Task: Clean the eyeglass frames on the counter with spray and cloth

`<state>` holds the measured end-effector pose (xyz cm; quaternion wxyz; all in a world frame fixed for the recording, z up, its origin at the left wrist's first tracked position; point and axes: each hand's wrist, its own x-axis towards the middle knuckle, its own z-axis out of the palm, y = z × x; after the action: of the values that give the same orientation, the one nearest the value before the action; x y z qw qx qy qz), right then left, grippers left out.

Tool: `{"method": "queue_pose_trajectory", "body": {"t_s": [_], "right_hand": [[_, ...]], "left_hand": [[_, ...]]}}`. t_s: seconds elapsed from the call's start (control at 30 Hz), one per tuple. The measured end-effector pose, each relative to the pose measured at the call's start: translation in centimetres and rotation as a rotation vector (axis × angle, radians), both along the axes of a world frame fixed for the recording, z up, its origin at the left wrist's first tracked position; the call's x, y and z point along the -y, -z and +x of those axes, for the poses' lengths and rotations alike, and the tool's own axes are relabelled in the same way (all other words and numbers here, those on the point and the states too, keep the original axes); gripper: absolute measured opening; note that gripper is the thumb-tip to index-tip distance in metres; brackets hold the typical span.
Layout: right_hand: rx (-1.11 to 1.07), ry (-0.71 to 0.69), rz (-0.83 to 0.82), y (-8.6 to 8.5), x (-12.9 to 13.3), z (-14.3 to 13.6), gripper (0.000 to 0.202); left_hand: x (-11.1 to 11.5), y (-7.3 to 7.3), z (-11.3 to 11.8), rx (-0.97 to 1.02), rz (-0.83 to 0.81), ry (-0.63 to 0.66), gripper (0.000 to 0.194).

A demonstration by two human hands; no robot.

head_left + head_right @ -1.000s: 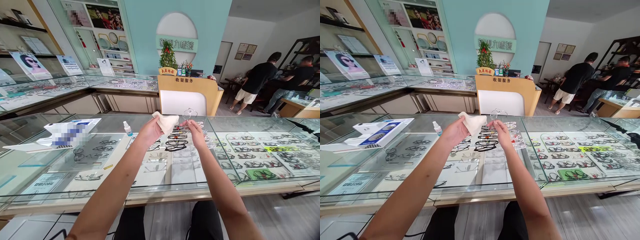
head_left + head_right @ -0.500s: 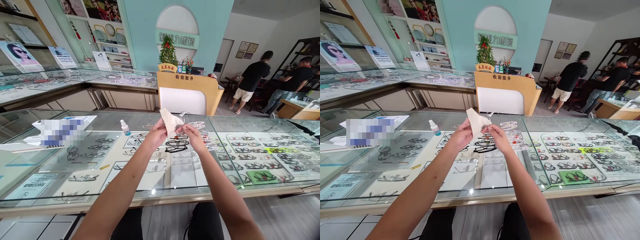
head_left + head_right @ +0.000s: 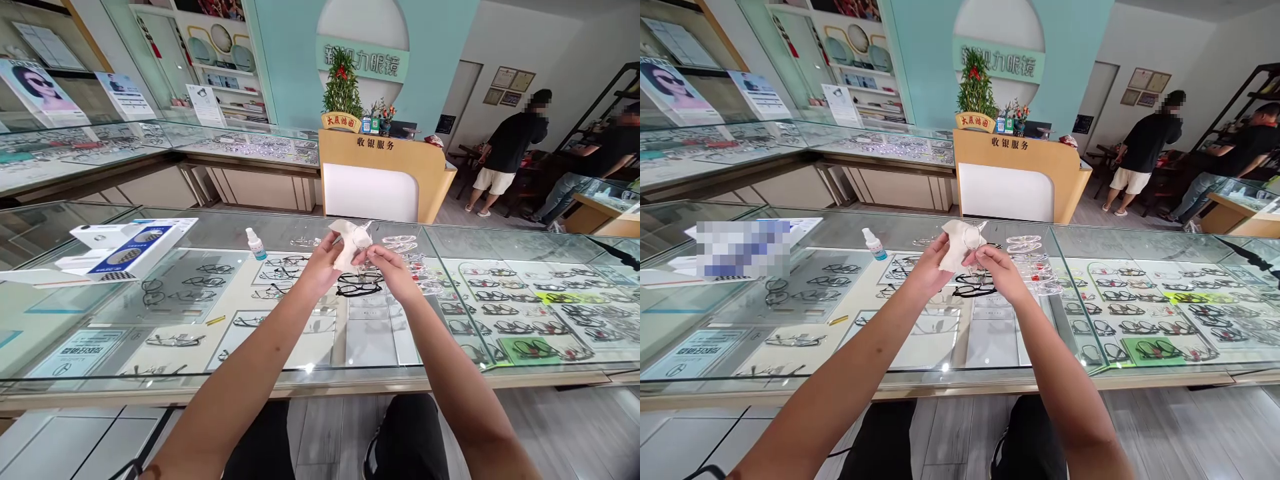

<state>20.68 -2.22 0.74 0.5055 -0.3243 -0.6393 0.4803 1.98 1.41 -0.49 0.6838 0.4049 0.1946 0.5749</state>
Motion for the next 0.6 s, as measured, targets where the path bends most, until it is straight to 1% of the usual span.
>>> {"method": "queue_pose_trajectory", "body": {"t_s": [0.17,0.3,0.4,0.5,0.6], "right_hand": [[0.032,-0.058,0.005,0.66,-0.18,-0.51,0.044],[0.036,-0.080,0.003,1.03,-0.26,-0.76,0.045],[0.032,-0.077,-0.013,0.99,-0.13,-0.83,0.041],[0.026,-0.077,-0.062,0.86,0.02,-0.90,0.034],[0.025,-0.088,-0.104,0.79,0.05,-1.00,0.033]], "left_hand": [[-0.01,0.28,0.19,-0.087,0.020,-0.060,0.057],[0.23,0.18,0.52,-0.146,0.034,-0.109,0.061],[0.53,0.03,0.71,-0.182,0.038,-0.112,0.062],[0.68,0.01,0.67,-0.227,0.036,-0.102,0.063],[0.69,0.05,0.47,-0.262,0.037,-0.089,0.062]]}}
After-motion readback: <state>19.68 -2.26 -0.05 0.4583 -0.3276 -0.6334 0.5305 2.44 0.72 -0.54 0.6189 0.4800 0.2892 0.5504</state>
